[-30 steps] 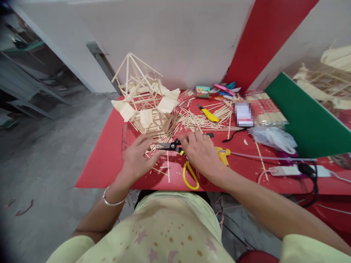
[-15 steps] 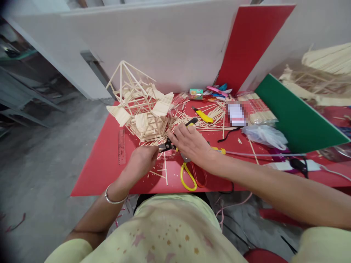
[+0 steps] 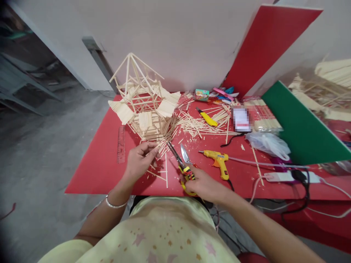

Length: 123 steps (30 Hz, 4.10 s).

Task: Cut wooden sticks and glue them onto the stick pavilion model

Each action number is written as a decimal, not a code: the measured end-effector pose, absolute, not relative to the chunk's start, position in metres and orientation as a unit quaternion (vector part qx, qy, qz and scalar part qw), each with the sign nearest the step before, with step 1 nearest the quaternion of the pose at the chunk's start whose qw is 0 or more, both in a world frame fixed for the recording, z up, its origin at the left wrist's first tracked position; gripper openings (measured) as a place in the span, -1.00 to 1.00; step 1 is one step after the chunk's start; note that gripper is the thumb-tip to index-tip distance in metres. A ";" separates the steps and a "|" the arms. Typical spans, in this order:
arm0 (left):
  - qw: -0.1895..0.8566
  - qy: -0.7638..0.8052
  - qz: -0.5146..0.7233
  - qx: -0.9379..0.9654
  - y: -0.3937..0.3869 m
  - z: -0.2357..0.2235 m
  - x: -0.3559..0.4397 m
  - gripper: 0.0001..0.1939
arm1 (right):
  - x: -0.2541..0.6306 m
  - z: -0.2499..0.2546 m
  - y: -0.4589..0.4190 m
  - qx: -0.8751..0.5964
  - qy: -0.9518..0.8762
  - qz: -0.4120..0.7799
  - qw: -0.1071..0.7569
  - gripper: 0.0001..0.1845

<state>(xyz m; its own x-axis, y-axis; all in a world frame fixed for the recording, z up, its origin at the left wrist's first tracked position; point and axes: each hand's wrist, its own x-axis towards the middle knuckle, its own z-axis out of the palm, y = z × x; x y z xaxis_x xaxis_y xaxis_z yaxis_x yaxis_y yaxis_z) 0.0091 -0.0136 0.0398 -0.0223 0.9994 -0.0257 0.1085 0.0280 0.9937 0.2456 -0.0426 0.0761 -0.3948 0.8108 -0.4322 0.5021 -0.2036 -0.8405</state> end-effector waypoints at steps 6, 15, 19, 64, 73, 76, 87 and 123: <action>0.520 0.500 0.461 0.517 -0.016 0.037 0.013 -0.72 | 0.216 0.050 -0.042 -0.490 -0.578 0.620 0.201 -0.55; 0.513 0.519 0.451 0.513 -0.022 0.038 0.007 -0.75 | 0.205 0.031 -0.037 -0.468 -0.611 0.610 0.186 -0.62; 0.503 0.520 0.450 0.523 -0.023 0.036 0.008 -0.77 | 0.203 0.032 -0.037 -0.474 -0.619 0.597 0.189 -0.62; 0.336 0.514 0.391 0.686 -0.039 0.057 0.020 -0.67 | 0.207 0.006 -0.052 -0.450 -0.704 0.481 0.265 -0.64; 0.391 0.511 0.408 0.648 -0.042 0.058 0.008 -0.69 | 0.210 0.024 -0.046 -0.414 -0.739 0.470 0.250 -0.35; 0.457 0.487 0.431 0.607 -0.041 0.051 0.009 -0.69 | 0.208 0.020 -0.046 -0.438 -0.742 0.442 0.248 -0.41; 0.695 0.369 0.493 0.371 -0.040 0.046 0.011 -0.70 | 0.210 0.013 -0.037 -0.412 -0.783 0.405 0.230 -0.33; 0.679 0.422 0.504 0.329 -0.030 0.039 0.001 -0.69 | 0.219 0.015 -0.054 -0.494 -0.728 0.449 0.155 -0.54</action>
